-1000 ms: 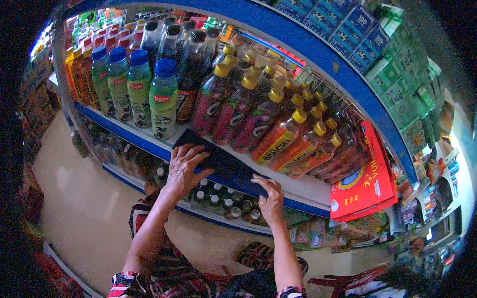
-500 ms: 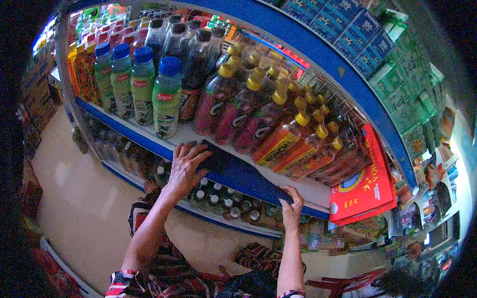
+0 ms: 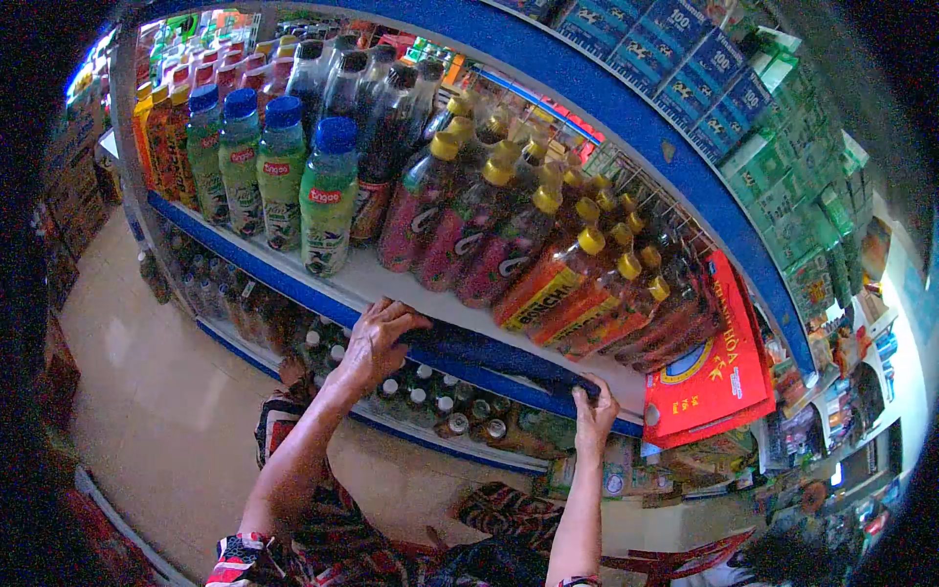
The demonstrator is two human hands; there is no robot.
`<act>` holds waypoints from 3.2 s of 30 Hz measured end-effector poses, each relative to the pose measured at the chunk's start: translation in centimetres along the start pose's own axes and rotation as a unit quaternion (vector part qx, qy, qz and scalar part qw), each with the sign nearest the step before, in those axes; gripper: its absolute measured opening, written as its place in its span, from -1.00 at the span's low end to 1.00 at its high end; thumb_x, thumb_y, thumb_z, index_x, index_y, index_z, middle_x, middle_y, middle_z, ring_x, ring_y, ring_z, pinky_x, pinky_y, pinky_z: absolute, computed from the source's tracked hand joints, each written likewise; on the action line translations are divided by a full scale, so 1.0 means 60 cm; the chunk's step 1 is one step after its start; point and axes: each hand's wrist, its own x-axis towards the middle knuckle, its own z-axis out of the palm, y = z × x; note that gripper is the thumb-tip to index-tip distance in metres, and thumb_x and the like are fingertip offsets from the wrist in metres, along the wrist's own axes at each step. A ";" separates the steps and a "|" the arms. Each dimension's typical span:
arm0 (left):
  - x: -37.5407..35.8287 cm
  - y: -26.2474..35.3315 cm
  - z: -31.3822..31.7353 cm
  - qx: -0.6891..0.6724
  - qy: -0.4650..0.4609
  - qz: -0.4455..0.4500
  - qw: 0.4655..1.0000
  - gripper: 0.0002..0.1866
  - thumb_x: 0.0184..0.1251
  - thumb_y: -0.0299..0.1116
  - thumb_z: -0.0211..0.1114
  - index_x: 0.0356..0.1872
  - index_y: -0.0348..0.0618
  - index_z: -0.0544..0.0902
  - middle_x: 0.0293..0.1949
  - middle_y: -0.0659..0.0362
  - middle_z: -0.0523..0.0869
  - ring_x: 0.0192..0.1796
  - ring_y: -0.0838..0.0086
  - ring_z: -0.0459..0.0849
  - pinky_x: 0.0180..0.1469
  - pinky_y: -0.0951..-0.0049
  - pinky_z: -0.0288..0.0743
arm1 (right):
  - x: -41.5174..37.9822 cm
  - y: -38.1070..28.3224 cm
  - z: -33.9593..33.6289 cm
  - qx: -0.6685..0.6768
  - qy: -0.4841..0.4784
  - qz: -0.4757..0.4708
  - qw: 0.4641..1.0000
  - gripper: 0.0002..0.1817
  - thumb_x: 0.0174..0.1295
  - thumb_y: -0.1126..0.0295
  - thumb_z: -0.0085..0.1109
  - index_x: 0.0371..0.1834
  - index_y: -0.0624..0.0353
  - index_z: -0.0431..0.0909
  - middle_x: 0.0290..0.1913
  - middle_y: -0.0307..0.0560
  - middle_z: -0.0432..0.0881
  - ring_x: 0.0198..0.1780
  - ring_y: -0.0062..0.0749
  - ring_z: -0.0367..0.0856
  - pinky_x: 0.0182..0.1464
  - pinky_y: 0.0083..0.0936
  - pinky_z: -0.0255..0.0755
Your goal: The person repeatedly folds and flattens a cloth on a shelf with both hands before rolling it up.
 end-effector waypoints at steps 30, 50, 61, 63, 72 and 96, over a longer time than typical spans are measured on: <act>0.013 0.055 0.054 -0.243 0.033 -0.212 0.946 -0.69 0.21 -0.38 0.30 -0.04 -0.20 0.55 -0.46 -0.17 0.65 -0.32 -0.04 0.68 -0.33 0.13 0.50 | 0.074 -0.100 0.028 0.347 0.011 0.046 0.937 -0.80 0.32 0.37 0.12 -0.06 0.10 0.38 -0.01 0.06 0.61 -0.01 -0.23 0.62 0.06 -0.38 0.46; 0.009 0.098 0.092 -0.183 -0.081 -0.088 0.976 -0.71 0.13 -0.23 0.36 -0.28 -0.24 0.56 -0.59 -0.16 0.60 -0.43 -0.08 0.64 -0.38 0.06 0.45 | 0.101 -0.224 0.102 -0.137 -0.035 -0.246 0.959 -0.41 0.18 0.49 0.16 0.31 0.30 0.27 0.32 0.10 0.37 0.37 -0.10 0.31 0.41 -0.22 0.13; -0.006 0.091 0.085 -0.142 -0.209 -0.008 0.968 -0.65 0.12 -0.15 0.35 -0.24 -0.24 0.61 -0.51 -0.13 0.65 -0.39 -0.07 0.66 -0.28 0.05 0.54 | 0.051 -0.158 0.117 -0.123 -0.015 -0.227 0.966 -0.42 0.12 0.50 0.16 0.27 0.27 0.34 0.18 0.09 0.50 0.14 -0.11 0.50 0.26 -0.27 0.30; -0.011 0.089 0.090 -0.141 -0.233 0.015 0.962 -0.64 0.12 -0.15 0.35 -0.22 -0.25 0.62 -0.46 -0.14 0.67 -0.35 -0.07 0.66 -0.24 0.06 0.54 | 0.040 -0.141 0.117 -0.109 -0.025 -0.198 0.974 -0.45 0.12 0.48 0.17 0.24 0.28 0.37 0.16 0.07 0.52 0.12 -0.12 0.52 0.24 -0.27 0.32; -0.018 0.094 0.098 -0.235 -0.355 0.012 0.905 -0.63 0.08 -0.21 0.32 -0.19 -0.31 0.61 -0.31 -0.18 0.67 -0.20 0.00 0.66 -0.10 0.13 0.50 | 0.013 -0.115 0.121 -0.108 -0.107 -0.118 0.981 -0.59 0.16 0.44 0.17 0.11 0.23 0.49 0.03 0.07 0.61 0.11 -0.17 0.57 0.19 -0.33 0.37; -0.004 0.105 0.111 -0.249 -0.147 -0.063 0.955 -0.70 0.23 -0.25 0.28 -0.16 -0.26 0.55 -0.57 -0.07 0.66 -0.50 0.17 0.70 -0.40 0.22 0.53 | 0.095 -0.166 0.029 0.165 0.051 -0.137 0.975 -0.30 0.27 0.24 0.16 0.39 0.31 0.11 0.29 0.13 0.43 0.33 -0.28 0.35 0.40 -0.34 0.05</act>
